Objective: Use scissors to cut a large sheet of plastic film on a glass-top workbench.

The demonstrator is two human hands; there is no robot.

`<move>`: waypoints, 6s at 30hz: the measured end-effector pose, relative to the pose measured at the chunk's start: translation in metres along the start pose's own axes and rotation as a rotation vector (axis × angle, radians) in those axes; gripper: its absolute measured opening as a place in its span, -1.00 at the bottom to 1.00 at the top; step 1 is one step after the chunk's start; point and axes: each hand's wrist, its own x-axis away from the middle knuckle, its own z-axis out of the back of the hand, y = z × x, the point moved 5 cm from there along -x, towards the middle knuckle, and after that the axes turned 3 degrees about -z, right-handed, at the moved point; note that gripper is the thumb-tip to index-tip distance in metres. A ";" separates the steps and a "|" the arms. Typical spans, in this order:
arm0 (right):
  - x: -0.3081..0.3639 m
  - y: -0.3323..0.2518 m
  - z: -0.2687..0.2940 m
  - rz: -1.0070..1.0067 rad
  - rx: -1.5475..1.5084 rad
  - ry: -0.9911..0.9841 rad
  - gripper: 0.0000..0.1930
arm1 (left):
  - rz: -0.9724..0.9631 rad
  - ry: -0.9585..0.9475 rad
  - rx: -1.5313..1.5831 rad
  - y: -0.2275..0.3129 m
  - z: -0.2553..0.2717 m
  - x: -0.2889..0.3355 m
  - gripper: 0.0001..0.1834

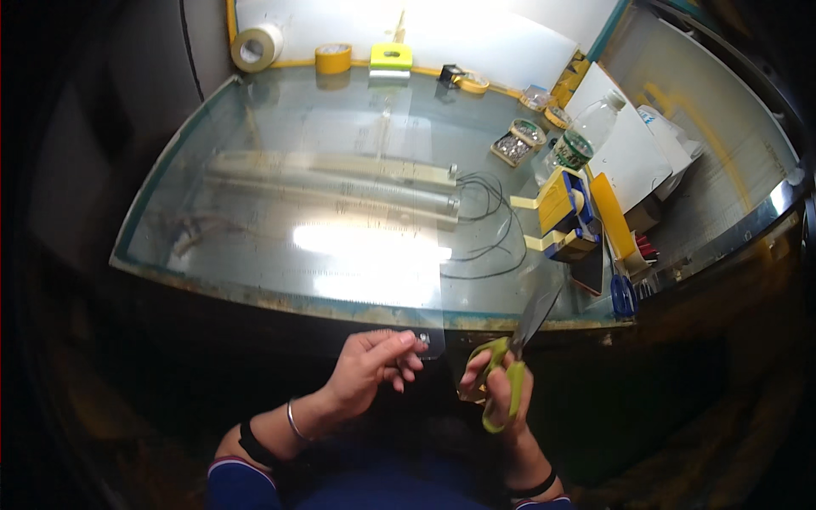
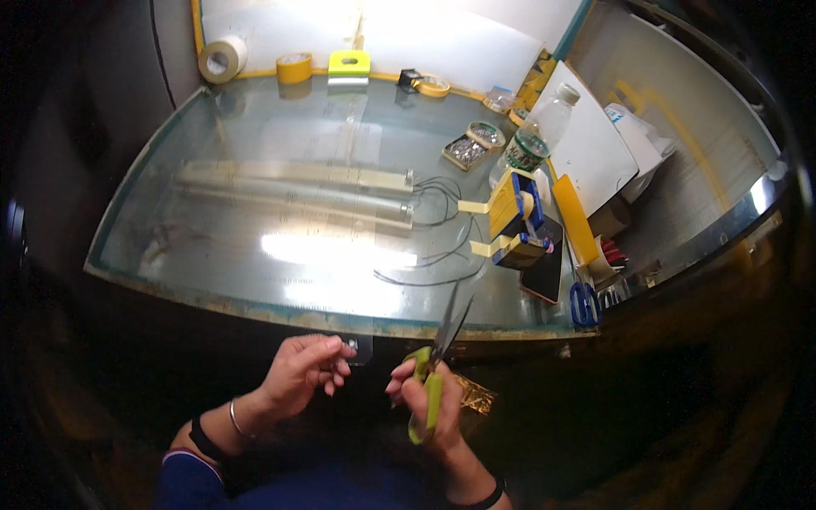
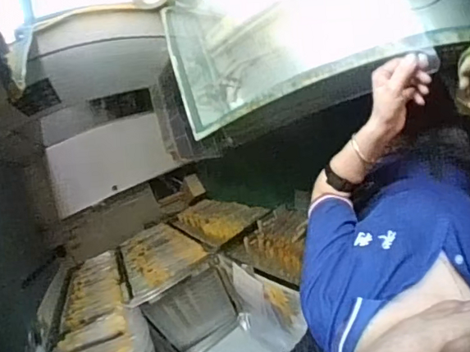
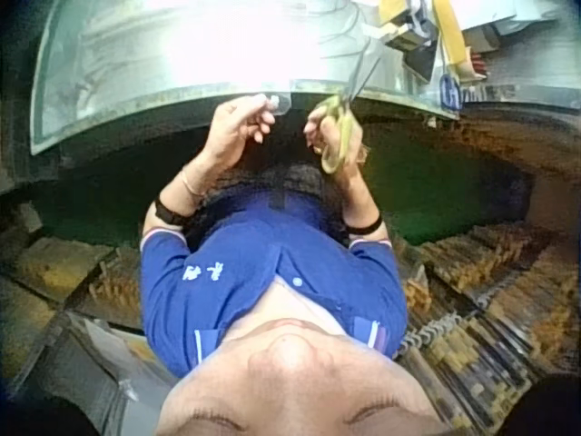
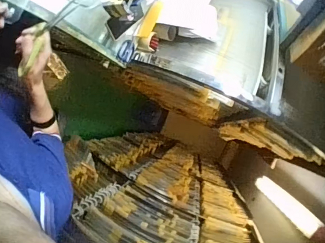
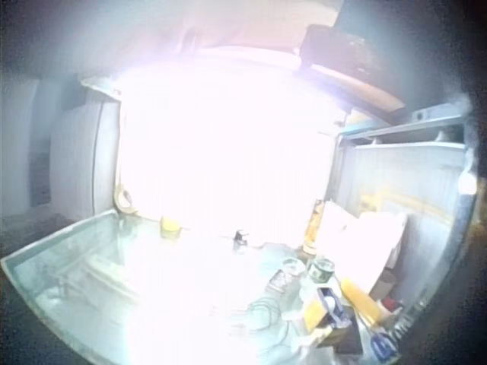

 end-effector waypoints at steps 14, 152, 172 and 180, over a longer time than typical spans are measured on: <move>0.057 0.051 -0.020 -0.609 0.040 -0.154 -0.70 | -0.019 -0.040 -0.017 -0.007 -0.005 0.008 -0.74; 0.015 -0.032 -0.001 0.166 -0.031 0.334 -0.81 | -1.068 0.635 -0.055 0.129 0.161 0.177 -0.66; 0.006 0.009 -0.059 -0.127 0.076 -0.001 -0.82 | 0.068 -0.253 -0.239 0.001 0.018 0.082 -0.51; 0.009 -0.010 -0.041 -0.109 0.148 -0.028 -0.83 | -0.172 -0.003 -0.194 0.032 0.068 0.097 -0.46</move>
